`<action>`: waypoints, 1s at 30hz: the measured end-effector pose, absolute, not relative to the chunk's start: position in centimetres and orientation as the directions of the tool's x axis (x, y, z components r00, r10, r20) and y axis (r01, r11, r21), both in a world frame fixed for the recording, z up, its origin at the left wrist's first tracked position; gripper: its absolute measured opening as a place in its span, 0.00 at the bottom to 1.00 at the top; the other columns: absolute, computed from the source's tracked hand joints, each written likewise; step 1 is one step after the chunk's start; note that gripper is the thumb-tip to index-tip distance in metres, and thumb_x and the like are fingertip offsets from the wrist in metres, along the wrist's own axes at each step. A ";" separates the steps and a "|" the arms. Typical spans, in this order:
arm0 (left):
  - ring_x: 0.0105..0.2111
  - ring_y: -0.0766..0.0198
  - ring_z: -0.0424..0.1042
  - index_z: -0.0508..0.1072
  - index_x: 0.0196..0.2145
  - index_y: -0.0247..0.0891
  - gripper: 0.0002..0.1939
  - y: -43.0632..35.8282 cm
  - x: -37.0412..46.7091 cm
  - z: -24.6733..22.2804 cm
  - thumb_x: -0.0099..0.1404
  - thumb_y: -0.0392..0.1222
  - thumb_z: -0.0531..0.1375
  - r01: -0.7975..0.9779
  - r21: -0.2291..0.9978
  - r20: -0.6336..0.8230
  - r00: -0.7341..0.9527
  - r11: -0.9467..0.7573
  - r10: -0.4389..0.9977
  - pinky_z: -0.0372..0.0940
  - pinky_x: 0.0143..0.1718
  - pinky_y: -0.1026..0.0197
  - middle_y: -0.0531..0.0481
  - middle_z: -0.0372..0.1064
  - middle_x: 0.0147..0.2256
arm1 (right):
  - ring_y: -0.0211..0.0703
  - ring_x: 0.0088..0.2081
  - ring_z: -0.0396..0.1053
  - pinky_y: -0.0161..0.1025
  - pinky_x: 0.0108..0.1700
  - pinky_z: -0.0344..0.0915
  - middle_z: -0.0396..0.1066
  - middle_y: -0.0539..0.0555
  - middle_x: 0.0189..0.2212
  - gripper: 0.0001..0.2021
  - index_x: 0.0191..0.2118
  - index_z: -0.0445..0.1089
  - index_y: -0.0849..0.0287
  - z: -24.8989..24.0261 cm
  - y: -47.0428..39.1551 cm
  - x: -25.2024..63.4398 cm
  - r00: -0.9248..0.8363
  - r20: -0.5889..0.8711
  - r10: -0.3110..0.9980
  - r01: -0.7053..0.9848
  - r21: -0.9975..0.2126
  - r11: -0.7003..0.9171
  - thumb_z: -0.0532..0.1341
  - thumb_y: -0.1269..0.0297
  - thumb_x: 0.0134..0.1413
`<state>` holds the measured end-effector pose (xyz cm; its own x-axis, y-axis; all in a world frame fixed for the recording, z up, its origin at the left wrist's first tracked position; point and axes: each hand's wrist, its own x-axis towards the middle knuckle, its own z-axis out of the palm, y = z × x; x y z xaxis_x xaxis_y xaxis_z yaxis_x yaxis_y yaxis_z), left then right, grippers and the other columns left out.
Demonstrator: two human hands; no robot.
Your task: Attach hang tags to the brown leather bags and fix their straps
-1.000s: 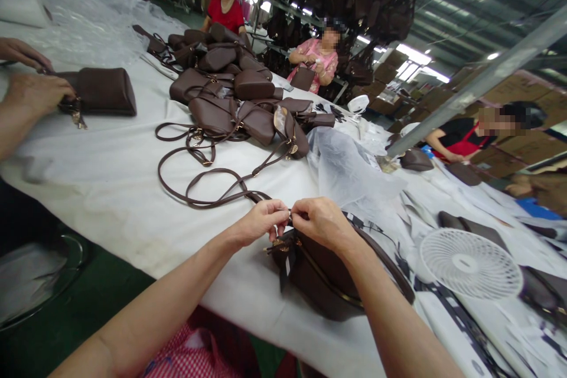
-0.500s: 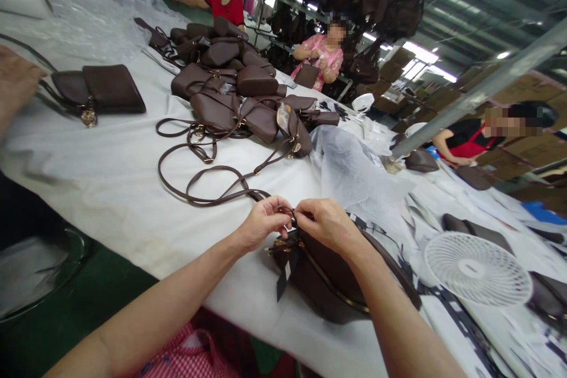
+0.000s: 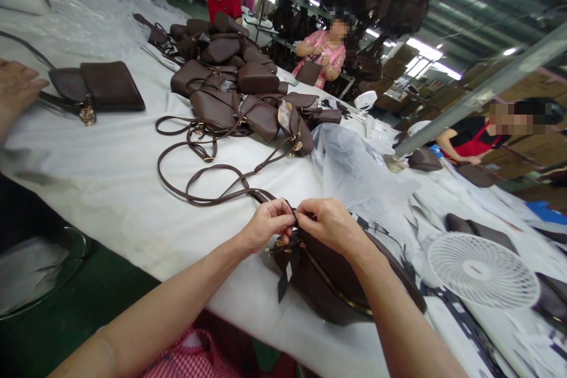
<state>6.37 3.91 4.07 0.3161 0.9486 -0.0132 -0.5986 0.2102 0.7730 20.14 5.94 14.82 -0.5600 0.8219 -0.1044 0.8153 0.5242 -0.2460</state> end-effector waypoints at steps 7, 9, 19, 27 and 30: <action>0.18 0.73 0.62 0.66 0.28 0.34 0.17 4.1 6.1 4.2 0.49 0.46 0.67 -0.581 0.805 0.052 0.274 0.123 0.960 0.62 0.16 0.70 0.58 0.62 0.20 | 0.36 0.24 0.65 0.33 0.28 0.56 0.72 0.49 0.21 0.15 0.29 0.75 0.60 15.0 6.0 20.1 -0.566 -0.146 0.811 0.814 -0.253 0.522 0.53 0.63 0.54; 0.17 0.73 0.61 0.66 0.27 0.35 0.17 4.2 5.9 4.3 0.49 0.47 0.67 -0.567 0.814 0.053 0.293 0.128 0.955 0.62 0.16 0.70 0.58 0.61 0.19 | 0.36 0.24 0.65 0.33 0.28 0.56 0.72 0.50 0.21 0.15 0.29 0.75 0.60 15.0 6.0 20.2 -0.570 -0.149 0.808 0.812 -0.256 0.525 0.53 0.63 0.54; 0.16 0.72 0.62 0.65 0.26 0.35 0.14 4.3 5.9 3.9 0.49 0.45 0.66 -0.560 0.808 0.041 0.365 0.184 0.930 0.62 0.16 0.69 0.59 0.62 0.18 | 0.37 0.26 0.67 0.33 0.30 0.59 0.75 0.51 0.24 0.14 0.29 0.75 0.60 15.1 6.1 20.2 -0.575 -0.135 0.807 0.800 -0.303 0.519 0.53 0.62 0.55; 0.17 0.73 0.60 0.66 0.23 0.35 0.06 4.1 6.3 4.8 0.51 0.34 0.62 -0.304 0.953 0.030 0.141 0.014 0.990 0.55 0.19 0.70 0.59 0.61 0.18 | 0.39 0.28 0.69 0.34 0.33 0.60 0.76 0.51 0.25 0.13 0.30 0.75 0.59 15.0 6.2 20.3 -0.565 -0.145 0.812 0.797 -0.350 0.492 0.54 0.61 0.55; 0.21 0.72 0.61 0.67 0.21 0.35 0.05 3.8 6.3 5.3 0.50 0.30 0.61 -0.153 0.985 0.088 0.055 -0.079 0.995 0.55 0.22 0.70 0.57 0.64 0.20 | 0.38 0.27 0.68 0.34 0.32 0.59 0.75 0.51 0.25 0.12 0.29 0.74 0.59 15.0 6.1 20.2 -0.569 -0.136 0.811 0.801 -0.313 0.510 0.53 0.64 0.54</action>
<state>6.35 3.83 5.28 0.0555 0.9945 0.0883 -0.1529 -0.0790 0.9851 20.22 6.11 14.96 -0.5692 0.8109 -0.1358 0.8012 0.5099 -0.3132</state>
